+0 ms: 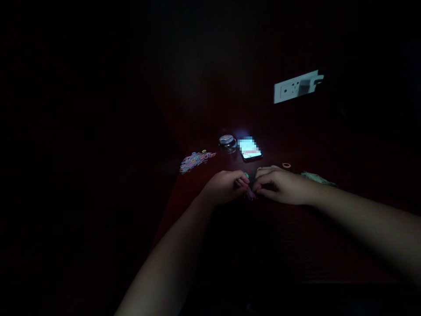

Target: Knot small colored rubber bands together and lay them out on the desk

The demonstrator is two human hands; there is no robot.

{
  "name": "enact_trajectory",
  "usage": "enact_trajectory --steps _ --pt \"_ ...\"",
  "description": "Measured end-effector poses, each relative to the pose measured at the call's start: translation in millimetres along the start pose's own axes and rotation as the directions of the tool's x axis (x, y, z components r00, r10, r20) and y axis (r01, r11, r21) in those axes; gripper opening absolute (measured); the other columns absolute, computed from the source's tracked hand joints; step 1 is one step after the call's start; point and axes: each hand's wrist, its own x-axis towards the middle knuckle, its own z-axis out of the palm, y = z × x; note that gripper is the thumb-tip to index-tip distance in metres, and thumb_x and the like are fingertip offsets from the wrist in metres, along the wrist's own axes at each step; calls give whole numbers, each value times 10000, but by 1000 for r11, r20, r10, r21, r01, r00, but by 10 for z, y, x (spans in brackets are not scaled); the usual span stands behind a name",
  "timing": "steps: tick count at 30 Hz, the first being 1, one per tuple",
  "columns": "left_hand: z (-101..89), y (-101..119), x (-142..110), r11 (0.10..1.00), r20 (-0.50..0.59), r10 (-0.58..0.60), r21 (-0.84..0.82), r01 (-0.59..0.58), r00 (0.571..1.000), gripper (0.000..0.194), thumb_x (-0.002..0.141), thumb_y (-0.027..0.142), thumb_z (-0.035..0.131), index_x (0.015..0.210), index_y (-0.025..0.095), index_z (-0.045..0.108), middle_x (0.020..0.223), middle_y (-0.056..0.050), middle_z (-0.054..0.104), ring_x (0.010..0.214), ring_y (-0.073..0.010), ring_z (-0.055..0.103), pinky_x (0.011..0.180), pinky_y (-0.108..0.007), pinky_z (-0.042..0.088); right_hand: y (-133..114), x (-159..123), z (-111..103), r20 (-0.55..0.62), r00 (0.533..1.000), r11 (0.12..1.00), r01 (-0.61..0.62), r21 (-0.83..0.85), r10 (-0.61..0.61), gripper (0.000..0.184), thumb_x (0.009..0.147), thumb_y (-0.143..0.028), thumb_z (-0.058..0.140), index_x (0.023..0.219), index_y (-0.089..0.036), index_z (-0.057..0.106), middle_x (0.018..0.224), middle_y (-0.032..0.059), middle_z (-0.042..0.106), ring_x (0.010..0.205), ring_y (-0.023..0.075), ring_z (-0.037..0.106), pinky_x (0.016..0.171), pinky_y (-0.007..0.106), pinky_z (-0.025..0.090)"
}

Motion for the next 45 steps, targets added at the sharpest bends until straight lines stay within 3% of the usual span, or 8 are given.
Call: enact_trajectory --steps 10,18,25,35,38,40,42,45 --pt "-39 27 -10 1000 42 15 -27 -14 999 189 771 148 640 959 170 634 904 -31 721 807 -119 677 745 -243 537 27 -22 2 62 998 999 21 -33 -19 174 809 -200 617 908 -254 748 1011 20 693 993 209 591 919 407 389" --pt "-95 59 -27 988 70 19 152 -30 997 177 739 160 655 911 201 667 886 -3 722 783 -129 658 721 -245 497 -13 -29 -21 70 997 999 21 -27 -19 130 793 -206 620 829 -232 742 1022 30 694 986 219 592 942 435 370" --pt "-94 63 -2 981 114 47 181 -67 992 106 773 219 681 876 204 702 896 -7 728 836 -144 654 794 -264 485 -16 -30 -16 88 996 999 20 -27 -17 135 802 -219 614 836 -237 744 1035 26 697 1011 226 587 954 450 361" --pt "-89 52 -1 976 68 26 216 -40 997 91 813 247 637 866 207 699 889 -11 724 812 -143 654 768 -242 485 -29 -26 -27 92 996 1000 8 -21 -6 159 823 -213 602 869 -249 749 1010 30 691 988 227 590 930 448 383" --pt "-101 -5 -6 967 -16 -44 251 47 999 112 834 252 590 846 200 689 881 -16 715 793 -143 645 748 -244 488 -30 -27 -32 73 997 1000 8 -8 -8 162 831 -213 598 874 -250 751 1012 34 688 992 223 594 923 433 392" --pt "-125 -74 -12 942 -124 -139 289 170 982 145 848 269 560 867 200 687 919 -29 711 823 -158 643 785 -264 497 -33 -24 -38 53 999 1000 2 -10 -2 166 841 -220 588 872 -243 749 1001 42 687 990 223 596 914 422 400" --pt "-164 -174 -28 885 -261 -253 328 332 932 201 859 301 545 954 195 687 1034 -61 701 955 -197 634 897 -311 484 -34 -19 -45 38 999 1000 -12 -21 13 172 850 -223 574 872 -232 745 995 50 683 987 224 596 907 418 407" --pt "-232 -361 -73 726 -405 -458 344 596 792 391 874 398 520 1160 161 641 1319 -126 585 1237 -286 507 1054 -409 396 -25 -16 -47 39 999 999 -21 -37 22 180 857 -217 558 889 -221 735 1004 57 676 984 224 595 912 422 412"
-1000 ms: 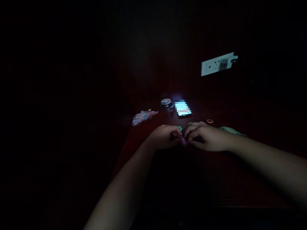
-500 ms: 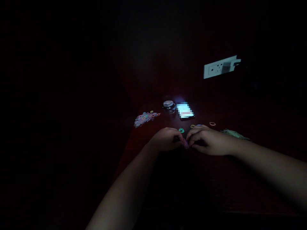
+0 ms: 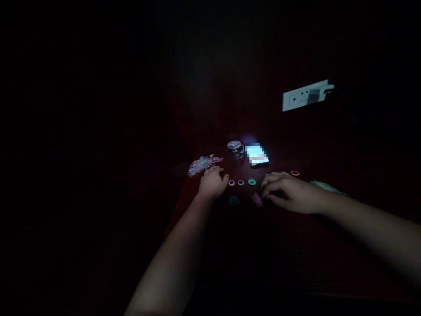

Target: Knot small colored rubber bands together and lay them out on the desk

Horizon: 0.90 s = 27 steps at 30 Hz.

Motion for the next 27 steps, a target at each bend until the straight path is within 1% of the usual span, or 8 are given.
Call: enact_trajectory --steps 2,3,6,11,14,18,22,27 --pt "32 -124 44 983 44 -174 64 171 984 529 878 493 485 1273 152 578 1472 -139 442 1349 -338 390 1081 -476 359 12 -1 7 -10 1000 1000 -4 -1 4 181 860 -222 555 898 -219 731 1014 60 672 984 224 595 917 426 414" --pt "51 -178 64 969 72 -237 88 230 969 586 875 540 466 1309 156 552 1509 -138 393 1377 -354 349 1087 -500 346 18 -2 11 -18 1000 1000 -4 0 4 181 862 -227 554 898 -218 731 1014 62 671 982 224 596 917 427 416" --pt "109 -299 121 942 118 -322 140 305 939 709 852 643 416 1382 177 490 1552 -125 323 1404 -376 302 1099 -533 318 27 -3 25 -36 999 1000 2 0 -2 186 872 -234 544 892 -217 728 994 63 671 961 221 600 907 428 421" --pt "161 -393 216 922 91 -376 138 362 922 738 846 687 351 1419 234 456 1551 -76 340 1404 -368 304 1111 -531 301 6 5 30 -64 998 1000 8 7 -7 175 875 -232 545 882 -218 719 959 56 672 932 213 603 883 415 427" --pt "169 -428 257 912 79 -403 126 391 912 751 851 697 315 1422 230 454 1531 -77 377 1394 -375 319 1105 -544 303 -6 9 30 -74 997 1000 16 19 -15 169 876 -231 548 878 -214 716 946 56 672 923 210 604 881 410 427" --pt "174 -461 282 907 69 -413 124 403 908 772 845 719 286 1420 233 459 1554 -65 334 1394 -400 303 1095 -568 302 2 15 36 -96 995 999 25 24 -23 166 881 -232 547 878 -213 712 938 52 669 914 204 603 882 404 426" --pt "175 -464 284 911 62 -403 117 394 913 749 844 713 310 1394 237 487 1513 -75 408 1379 -399 328 1085 -564 316 8 20 34 -110 994 1000 25 13 -23 179 892 -240 536 881 -213 713 930 51 666 899 199 601 871 400 426" --pt "171 -440 263 915 21 -395 100 391 919 690 834 683 407 1326 219 546 1446 -135 483 1341 -399 387 1049 -555 356 7 14 18 -124 992 999 36 14 -34 176 890 -236 535 871 -208 708 911 52 666 883 197 605 842 382 431"
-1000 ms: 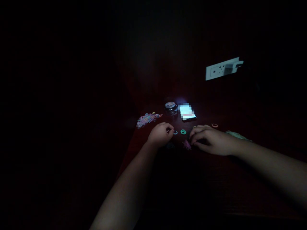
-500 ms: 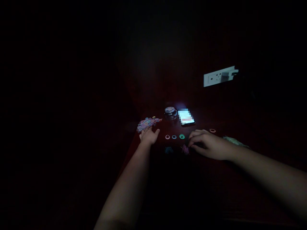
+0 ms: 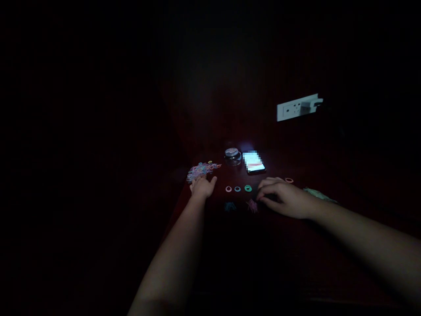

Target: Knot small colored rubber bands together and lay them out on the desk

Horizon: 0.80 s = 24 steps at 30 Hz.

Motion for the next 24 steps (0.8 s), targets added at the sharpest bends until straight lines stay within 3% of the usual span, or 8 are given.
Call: enact_trajectory --steps 7,14,21,24 --pt "-86 10 -81 991 -71 93 -95 -100 993 516 811 513 585 1211 191 632 1238 -127 652 1171 -299 581 990 -389 448 36 -11 14 -6 1000 1000 -8 -17 8 172 888 -248 538 884 -217 707 915 49 669 888 205 605 845 391 422" --pt "-137 -19 -88 972 -98 123 -189 -140 988 179 833 332 585 920 232 704 964 -56 741 916 -233 682 848 -326 512 24 1 15 -16 1000 1000 -2 -11 2 170 889 -234 537 866 -207 703 899 48 667 876 198 606 834 373 428" --pt "-45 -73 -74 964 -77 158 -204 -171 984 274 817 306 628 1075 234 687 1080 -54 721 982 -215 666 908 -321 494 33 -8 11 -13 1000 1000 -6 -12 6 172 890 -240 538 881 -209 707 901 48 670 861 196 608 812 366 435" --pt "-28 -66 -70 961 -61 183 -199 -191 981 237 828 335 617 1024 249 720 1123 -41 714 1025 -219 653 934 -321 481 33 -4 14 -9 1000 1000 -7 -10 6 169 888 -235 540 880 -207 707 895 48 670 857 195 608 820 369 434"
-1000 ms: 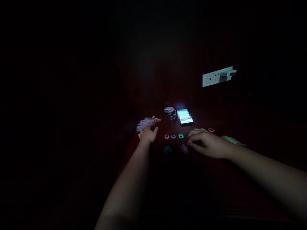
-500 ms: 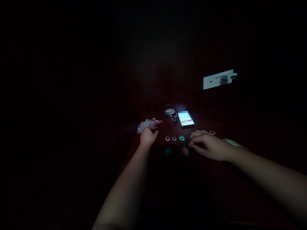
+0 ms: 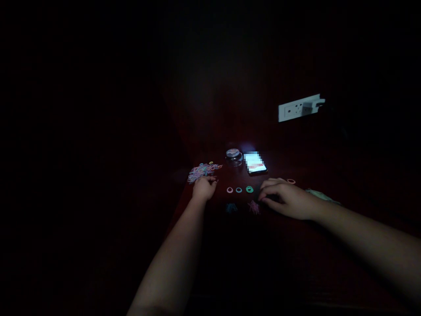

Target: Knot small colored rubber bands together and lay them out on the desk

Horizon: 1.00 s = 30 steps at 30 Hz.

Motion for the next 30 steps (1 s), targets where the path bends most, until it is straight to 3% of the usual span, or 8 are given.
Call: enact_trajectory --steps 10,19,26,30 --pt "8 1 26 1000 35 -14 7 13 999 210 814 339 631 977 254 735 1103 -33 724 977 -206 660 885 -300 486 17 -2 22 -4 1000 1000 0 -8 -1 168 895 -235 538 880 -212 704 908 43 664 892 195 606 847 376 420" --pt "-35 73 -33 1000 49 31 2 -31 998 122 807 235 611 839 188 718 895 -65 740 838 -198 668 825 -293 484 -9 -3 8 -5 1000 1000 1 3 -1 164 894 -223 538 880 -218 701 906 33 666 877 186 610 844 364 416" --pt "-83 290 -142 980 56 193 -64 -189 980 155 893 264 515 892 173 640 885 -52 704 792 -167 636 743 -267 473 -9 -2 16 -20 1000 1000 -4 -4 4 149 884 -222 550 869 -215 698 902 34 670 883 188 611 840 364 417" --pt "-132 556 -327 908 40 402 -144 -392 915 171 926 293 476 879 184 599 855 -36 668 798 -161 605 743 -272 450 -31 4 4 -94 995 999 -46 -14 45 138 869 -219 570 936 -214 690 898 36 672 877 190 610 821 353 421"
